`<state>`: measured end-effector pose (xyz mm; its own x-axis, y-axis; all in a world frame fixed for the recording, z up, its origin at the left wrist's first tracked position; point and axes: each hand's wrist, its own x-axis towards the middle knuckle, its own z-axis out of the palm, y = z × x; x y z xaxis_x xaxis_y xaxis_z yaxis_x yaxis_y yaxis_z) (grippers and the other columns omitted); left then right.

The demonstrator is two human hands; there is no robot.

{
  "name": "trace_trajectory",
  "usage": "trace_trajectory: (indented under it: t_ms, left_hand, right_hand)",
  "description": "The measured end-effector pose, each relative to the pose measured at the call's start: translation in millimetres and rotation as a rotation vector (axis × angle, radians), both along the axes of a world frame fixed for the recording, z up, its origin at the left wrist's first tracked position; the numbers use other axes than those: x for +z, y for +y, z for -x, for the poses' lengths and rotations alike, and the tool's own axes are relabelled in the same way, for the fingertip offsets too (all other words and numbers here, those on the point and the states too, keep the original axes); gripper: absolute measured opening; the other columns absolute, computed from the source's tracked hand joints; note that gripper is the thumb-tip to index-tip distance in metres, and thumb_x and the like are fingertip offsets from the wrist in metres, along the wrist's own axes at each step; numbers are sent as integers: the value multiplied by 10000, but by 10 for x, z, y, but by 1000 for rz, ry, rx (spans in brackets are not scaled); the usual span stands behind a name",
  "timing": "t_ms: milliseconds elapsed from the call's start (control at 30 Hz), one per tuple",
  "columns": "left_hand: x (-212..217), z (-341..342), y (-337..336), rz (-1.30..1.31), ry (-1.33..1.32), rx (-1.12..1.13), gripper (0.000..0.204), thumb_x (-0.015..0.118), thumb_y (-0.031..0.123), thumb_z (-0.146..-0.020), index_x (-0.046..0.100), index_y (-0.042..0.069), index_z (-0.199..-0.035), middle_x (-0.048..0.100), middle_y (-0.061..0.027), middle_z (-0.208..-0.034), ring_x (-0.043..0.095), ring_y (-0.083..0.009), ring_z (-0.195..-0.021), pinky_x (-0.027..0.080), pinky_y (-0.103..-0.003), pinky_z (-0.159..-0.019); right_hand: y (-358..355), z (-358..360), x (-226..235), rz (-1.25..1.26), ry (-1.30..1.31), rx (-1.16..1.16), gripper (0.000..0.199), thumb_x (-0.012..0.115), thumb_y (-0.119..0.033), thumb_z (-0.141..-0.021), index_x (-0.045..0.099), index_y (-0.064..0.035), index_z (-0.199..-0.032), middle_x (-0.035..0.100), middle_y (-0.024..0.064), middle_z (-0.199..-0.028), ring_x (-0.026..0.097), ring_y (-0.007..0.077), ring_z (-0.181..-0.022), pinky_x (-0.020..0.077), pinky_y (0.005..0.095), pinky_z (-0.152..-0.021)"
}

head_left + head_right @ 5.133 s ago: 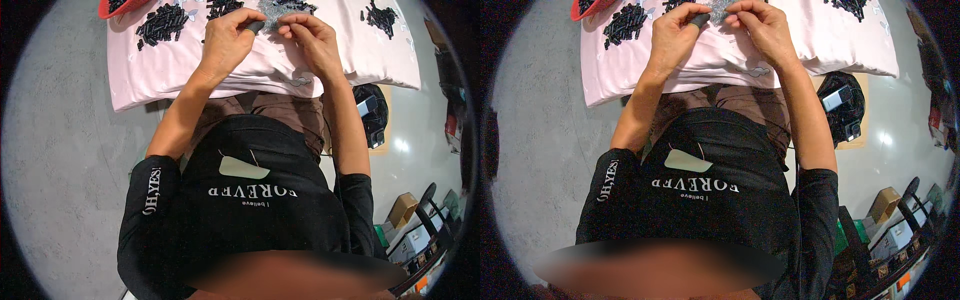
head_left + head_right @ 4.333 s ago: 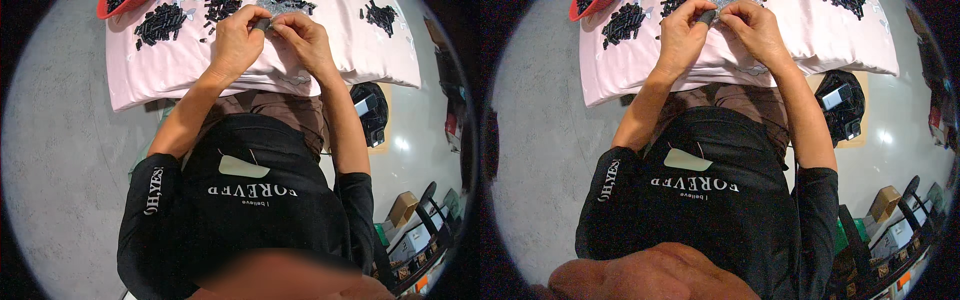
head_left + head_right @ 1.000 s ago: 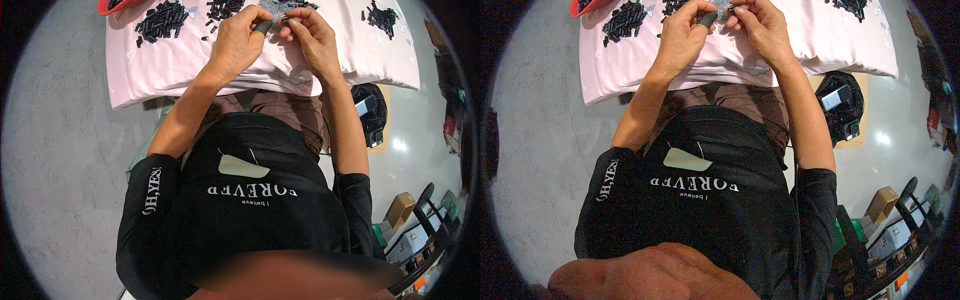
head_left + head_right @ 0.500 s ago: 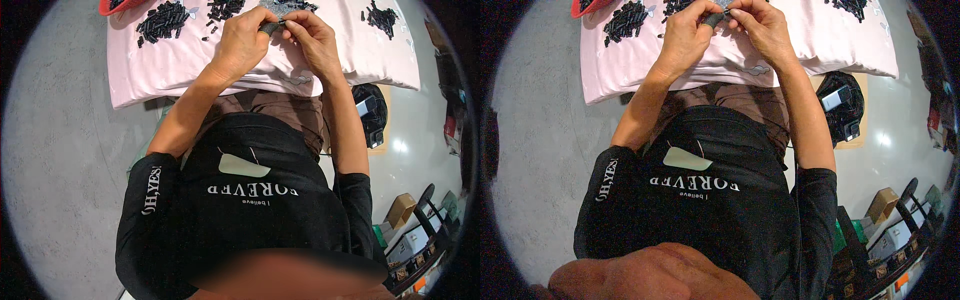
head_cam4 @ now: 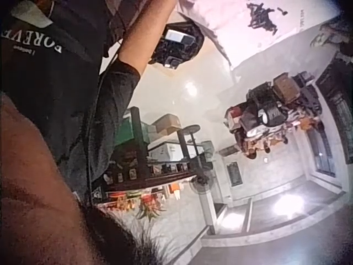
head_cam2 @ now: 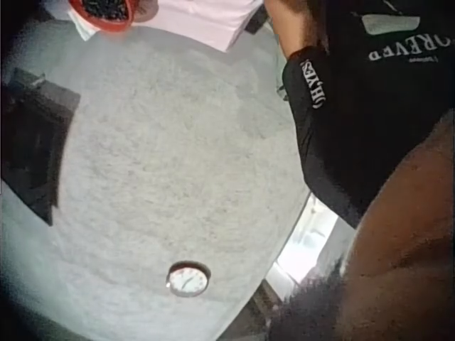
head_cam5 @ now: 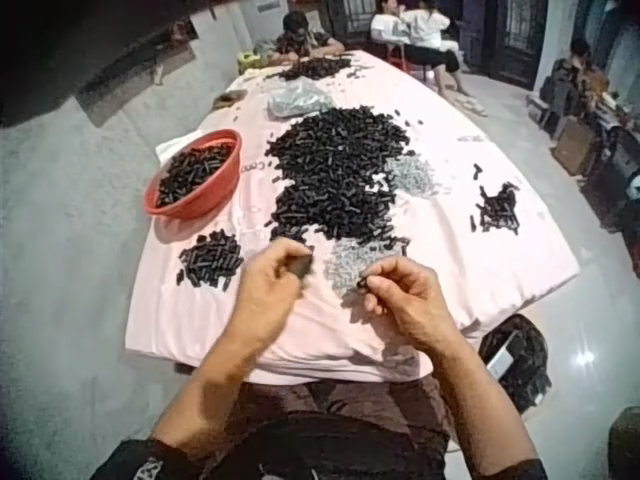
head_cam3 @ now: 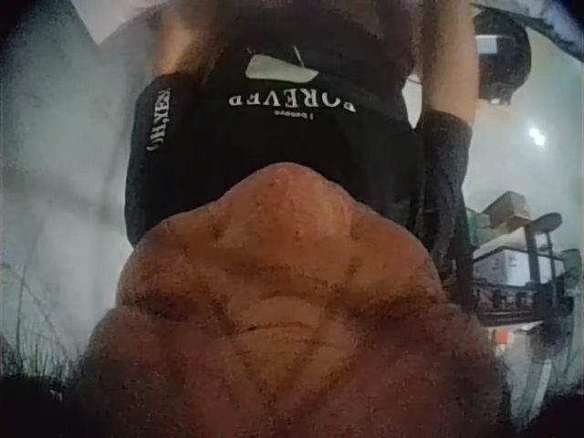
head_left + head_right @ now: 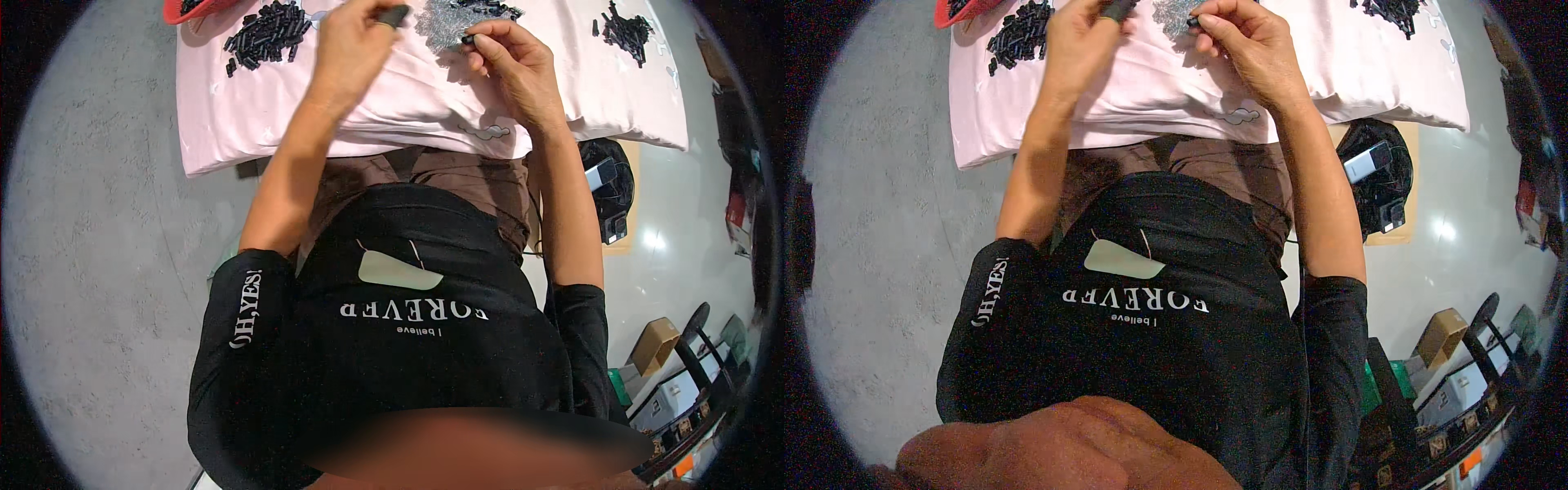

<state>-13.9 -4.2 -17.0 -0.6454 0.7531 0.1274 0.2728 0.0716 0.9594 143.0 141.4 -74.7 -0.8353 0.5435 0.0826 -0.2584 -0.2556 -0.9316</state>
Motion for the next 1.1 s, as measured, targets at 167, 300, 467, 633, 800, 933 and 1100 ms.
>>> trace_trajectory:
  t_ms: [167, 300, 467, 633, 800, 933, 1100]
  left_hand:
    - [288, 99, -135, 283, 353, 77, 107, 572, -24, -869, 665, -7, -918, 645, -100, -808, 605, -172, -716, 474, -311, -666]
    - [149, 138, -201, 225, 593, -7, 133, 585, -45, -824, 675, 6, -908, 641, -167, -854, 630, -322, -795, 491, -383, -721]
    - [33, 141, -185, 209, 637, -46, 129, 607, -48, -808, 677, 14, -896, 619, -168, -866, 620, -352, -832, 492, -403, -739]
    - [111, 85, -161, 303, 709, -68, 120, 600, -48, -813, 667, 17, -890, 587, -165, -860, 596, -357, -857, 478, -422, -763]
    - [26, 123, -186, 182, 854, -105, 149, 560, -66, -818, 615, 7, -934, 576, -167, -841, 589, -367, -846, 477, -429, -759]
    - [319, -140, -124, 256, 399, -142, 146, 522, -84, -842, 579, -14, -958, 591, -167, -791, 598, -329, -738, 486, -382, -690]
    - [292, -294, -37, 131, 222, -173, 128, 596, -57, -886, 611, -28, -1010, 647, -128, -813, 621, -180, -750, 501, -314, -675]
  right_hand:
    - [20, -17, -8, -20, 19, 2, 157, 602, -48, -991, 666, 17, -1118, 680, 84, -919, 611, 88, -750, 474, 200, -638]
    - [16, -12, -21, -52, 20, -9, 161, 610, -54, -988, 668, 11, -1123, 687, 87, -932, 612, 89, -753, 474, 201, -645]
    - [22, -12, -20, -51, 5, -9, 163, 612, -55, -987, 665, 11, -1126, 687, 86, -933, 615, 90, -755, 475, 201, -651]
    - [25, -13, -51, -38, 8, -16, 161, 608, -45, -987, 663, 14, -1126, 686, 82, -937, 620, 88, -762, 478, 196, -669]
    - [21, -9, -24, -42, 9, 5, 164, 598, -29, -987, 657, 16, -1133, 686, 79, -942, 625, 86, -766, 491, 200, -679]
    - [18, -12, -29, -27, -12, -2, 163, 596, -31, -989, 656, 18, -1133, 688, 81, -940, 625, 86, -762, 494, 203, -679]
    - [13, -2, 2, -62, -9, 13, 162, 590, -40, -994, 651, 24, -1130, 684, 74, -923, 620, 87, -761, 495, 204, -684]
